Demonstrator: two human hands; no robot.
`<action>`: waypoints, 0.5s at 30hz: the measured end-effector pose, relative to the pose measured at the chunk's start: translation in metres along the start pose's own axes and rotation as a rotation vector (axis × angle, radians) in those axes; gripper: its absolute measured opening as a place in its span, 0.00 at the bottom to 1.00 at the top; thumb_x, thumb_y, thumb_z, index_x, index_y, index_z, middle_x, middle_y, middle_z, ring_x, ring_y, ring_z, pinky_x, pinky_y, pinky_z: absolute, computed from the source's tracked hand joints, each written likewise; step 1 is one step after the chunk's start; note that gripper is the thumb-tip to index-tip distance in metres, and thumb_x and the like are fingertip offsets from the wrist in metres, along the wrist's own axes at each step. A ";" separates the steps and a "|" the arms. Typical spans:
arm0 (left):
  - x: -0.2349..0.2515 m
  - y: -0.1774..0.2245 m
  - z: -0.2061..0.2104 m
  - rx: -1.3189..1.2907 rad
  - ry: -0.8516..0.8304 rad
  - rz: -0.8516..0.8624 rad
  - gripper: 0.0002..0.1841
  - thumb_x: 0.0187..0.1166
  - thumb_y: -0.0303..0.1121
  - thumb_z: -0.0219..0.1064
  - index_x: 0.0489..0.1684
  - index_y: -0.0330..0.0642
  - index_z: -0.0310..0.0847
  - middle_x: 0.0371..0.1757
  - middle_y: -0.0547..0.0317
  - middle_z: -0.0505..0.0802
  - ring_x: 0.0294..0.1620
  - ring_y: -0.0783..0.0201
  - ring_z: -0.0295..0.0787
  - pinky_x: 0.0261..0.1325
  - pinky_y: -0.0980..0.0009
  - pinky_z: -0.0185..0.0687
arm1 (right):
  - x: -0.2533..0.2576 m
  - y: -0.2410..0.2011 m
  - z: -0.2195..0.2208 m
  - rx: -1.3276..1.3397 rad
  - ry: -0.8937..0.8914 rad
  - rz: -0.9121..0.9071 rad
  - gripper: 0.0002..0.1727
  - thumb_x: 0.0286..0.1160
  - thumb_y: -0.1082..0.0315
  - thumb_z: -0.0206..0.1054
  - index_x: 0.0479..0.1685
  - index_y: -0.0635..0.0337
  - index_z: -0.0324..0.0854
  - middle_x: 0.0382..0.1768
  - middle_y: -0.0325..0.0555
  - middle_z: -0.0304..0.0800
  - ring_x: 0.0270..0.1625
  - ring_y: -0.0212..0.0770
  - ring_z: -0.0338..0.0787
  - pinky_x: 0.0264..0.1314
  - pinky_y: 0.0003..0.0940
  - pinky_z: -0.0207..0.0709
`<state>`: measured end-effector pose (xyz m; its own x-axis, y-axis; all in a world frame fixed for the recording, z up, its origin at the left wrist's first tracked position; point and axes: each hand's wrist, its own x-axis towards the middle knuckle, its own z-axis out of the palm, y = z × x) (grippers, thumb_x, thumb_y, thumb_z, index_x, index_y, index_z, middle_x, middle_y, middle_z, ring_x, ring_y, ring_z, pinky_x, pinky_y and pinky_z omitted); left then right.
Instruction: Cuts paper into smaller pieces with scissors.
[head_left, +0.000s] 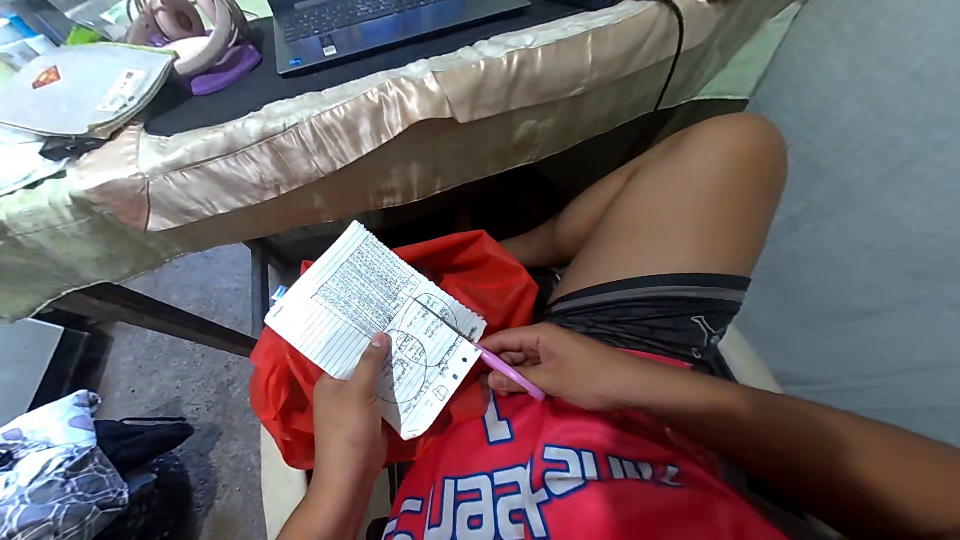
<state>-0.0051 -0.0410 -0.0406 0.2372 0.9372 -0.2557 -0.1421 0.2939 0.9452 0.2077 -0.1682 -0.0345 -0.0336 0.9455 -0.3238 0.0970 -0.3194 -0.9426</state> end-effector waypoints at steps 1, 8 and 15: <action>0.000 0.000 0.000 0.002 0.000 0.001 0.12 0.83 0.28 0.68 0.53 0.26 0.83 0.41 0.42 0.96 0.40 0.53 0.98 0.48 0.56 0.97 | 0.000 0.000 0.000 0.004 0.000 0.001 0.21 0.79 0.60 0.73 0.68 0.56 0.83 0.42 0.34 0.93 0.41 0.24 0.91 0.48 0.19 0.85; 0.000 0.000 0.001 0.020 -0.009 0.009 0.13 0.83 0.29 0.68 0.54 0.26 0.83 0.42 0.42 0.96 0.42 0.52 0.98 0.49 0.55 0.97 | 0.002 0.003 0.000 0.021 0.005 0.001 0.19 0.79 0.62 0.73 0.67 0.57 0.83 0.41 0.35 0.93 0.40 0.26 0.91 0.47 0.20 0.85; 0.001 -0.002 0.002 0.040 -0.001 -0.018 0.11 0.82 0.28 0.69 0.52 0.26 0.84 0.39 0.43 0.96 0.39 0.53 0.98 0.47 0.57 0.97 | 0.004 0.002 0.001 0.041 0.001 -0.004 0.19 0.79 0.63 0.73 0.65 0.58 0.84 0.40 0.36 0.93 0.41 0.27 0.91 0.48 0.21 0.86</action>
<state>-0.0026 -0.0409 -0.0428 0.2408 0.9315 -0.2725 -0.0997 0.3030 0.9478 0.2070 -0.1654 -0.0376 -0.0329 0.9467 -0.3203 0.0560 -0.3183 -0.9463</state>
